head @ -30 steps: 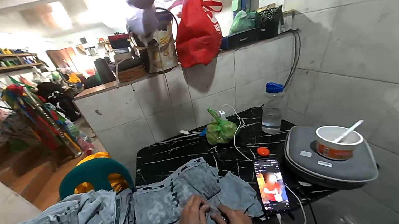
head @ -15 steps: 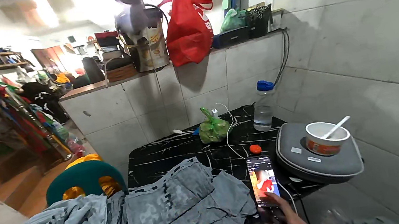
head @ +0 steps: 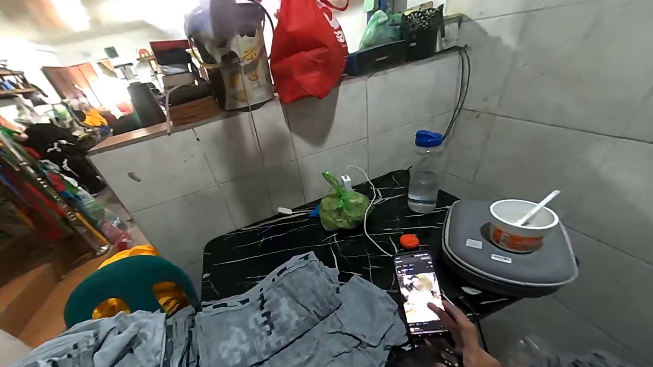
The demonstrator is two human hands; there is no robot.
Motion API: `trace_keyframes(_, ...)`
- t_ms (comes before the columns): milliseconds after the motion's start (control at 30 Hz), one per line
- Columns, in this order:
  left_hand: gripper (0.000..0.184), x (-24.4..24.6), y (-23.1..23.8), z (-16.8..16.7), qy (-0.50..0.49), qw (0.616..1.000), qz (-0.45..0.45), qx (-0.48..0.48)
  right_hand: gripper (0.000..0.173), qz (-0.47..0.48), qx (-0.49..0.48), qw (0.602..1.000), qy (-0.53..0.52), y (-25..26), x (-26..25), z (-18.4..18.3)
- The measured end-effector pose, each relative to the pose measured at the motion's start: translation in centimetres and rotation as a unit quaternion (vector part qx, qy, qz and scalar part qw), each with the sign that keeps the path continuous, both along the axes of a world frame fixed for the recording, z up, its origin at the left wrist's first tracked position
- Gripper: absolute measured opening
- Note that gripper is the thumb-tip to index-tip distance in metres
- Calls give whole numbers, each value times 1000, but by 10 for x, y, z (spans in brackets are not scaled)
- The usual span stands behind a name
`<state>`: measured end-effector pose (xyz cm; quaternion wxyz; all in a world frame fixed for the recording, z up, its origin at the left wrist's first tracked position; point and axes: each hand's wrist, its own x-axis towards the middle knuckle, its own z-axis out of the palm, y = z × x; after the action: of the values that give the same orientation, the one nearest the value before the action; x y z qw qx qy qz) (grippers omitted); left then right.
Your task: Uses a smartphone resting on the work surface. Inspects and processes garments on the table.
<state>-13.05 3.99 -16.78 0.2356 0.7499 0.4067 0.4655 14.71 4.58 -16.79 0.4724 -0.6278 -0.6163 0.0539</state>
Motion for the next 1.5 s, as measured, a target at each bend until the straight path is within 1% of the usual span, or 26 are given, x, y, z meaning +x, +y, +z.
trace_keyframes(67, 8, 1, 2, -4, -8, 999, 5, 40, 94, -2, 16, 1000, 18, -2, -1, 2)
trace_keyframes(133, 6, 1, 2, -5, -15, 999, 8, 51, 90, -3, 15, 1000, 27, -5, -1, 0)
trace_keyframes(267, 6, 0, -1, -3, -22, 999, 2, 30, 90, 3, -5, 1000, 30, -9, 2, -5)
trace_keyframes(400, 7, -3, -4, 5, -38, 999, 7, 3, 91, -5, 14, 1000, 22, -6, 2, -7)
trace_keyframes(533, 7, -6, -6, 8, -58, 998, 20, -13, 91, -11, 27, 999, 37, -8, 0, -5)
trace_keyframes(600, 12, -6, -5, 6, -61, 998, 14, -9, 92, -9, 19, 999, 39, -10, -1, -5)
trace_keyframes(667, 26, -5, -6, 5, -49, 999, 4, -18, 91, -4, 11, 999, 35, -9, -2, -7)
trace_keyframes(700, 31, -5, -6, 4, -40, 999, 2, -20, 91, -2, 8, 999, 33, -9, -2, -8)
trace_keyframes(733, 31, -5, -6, 4, -32, 999, 2, -11, 92, -2, 8, 999, 32, -9, -2, -8)
trace_keyframes(767, 27, -4, -6, 3, -27, 1000, 6, 3, 94, -7, 10, 999, 31, -8, -2, -7)
trace_keyframes(833, 14, -4, -4, -1, -37, 999, 18, 35, 97, -18, 21, 999, 27, -7, -3, -7)
trace_keyframes(900, 7, -4, -4, -2, -48, 998, 25, 44, 97, -21, 25, 999, 28, -8, -3, -7)
trace_keyframes(1033, 6, -2, -3, 1, -56, 997, 34, 37, 92, -18, 13, 999, 32, -8, 0, -10)
trace_keyframes(1167, 6, -2, -5, 6, -76, 996, 33, 13, 94, -17, 21, 999, 27, -8, -4, -6)
trace_keyframes(1200, 6, -2, -6, 7, -83, 996, 31, 8, 92, -1, 28, 999, 36, -9, -10, -3)
trace_keyframes(1233, 7, -2, -7, 9, -90, 996, 30, 6, 86, 22, 32, 998, 47, -11, -18, 1)
trace_keyframes(1267, 8, -1, -8, 11, -91, 995, 27, 2, 72, 51, 27, 996, 67, -14, -30, 5)
trace_keyframes(1333, 10, 1, -11, 15, -84, 996, 18, -6, 28, 126, -37, 982, 133, -20, -58, 13)
trace_keyframes(1367, 11, 2, -13, 17, -76, 997, 16, -11, 22, 171, -92, 965, 178, -22, -73, 16)
trace_keyframes(1433, 12, 2, -16, 19, -62, 998, 5, -21, 36, 260, -197, 909, 261, -22, -99, 20)
trace_keyframes(1467, 14, 1, -17, 18, -58, 998, -3, -25, 36, 273, -215, 890, 295, -21, -110, 18)
trace_keyframes(1500, 16, -1, -17, 17, -59, 998, -13, -31, 31, 266, -212, 882, 326, -21, -117, 15)
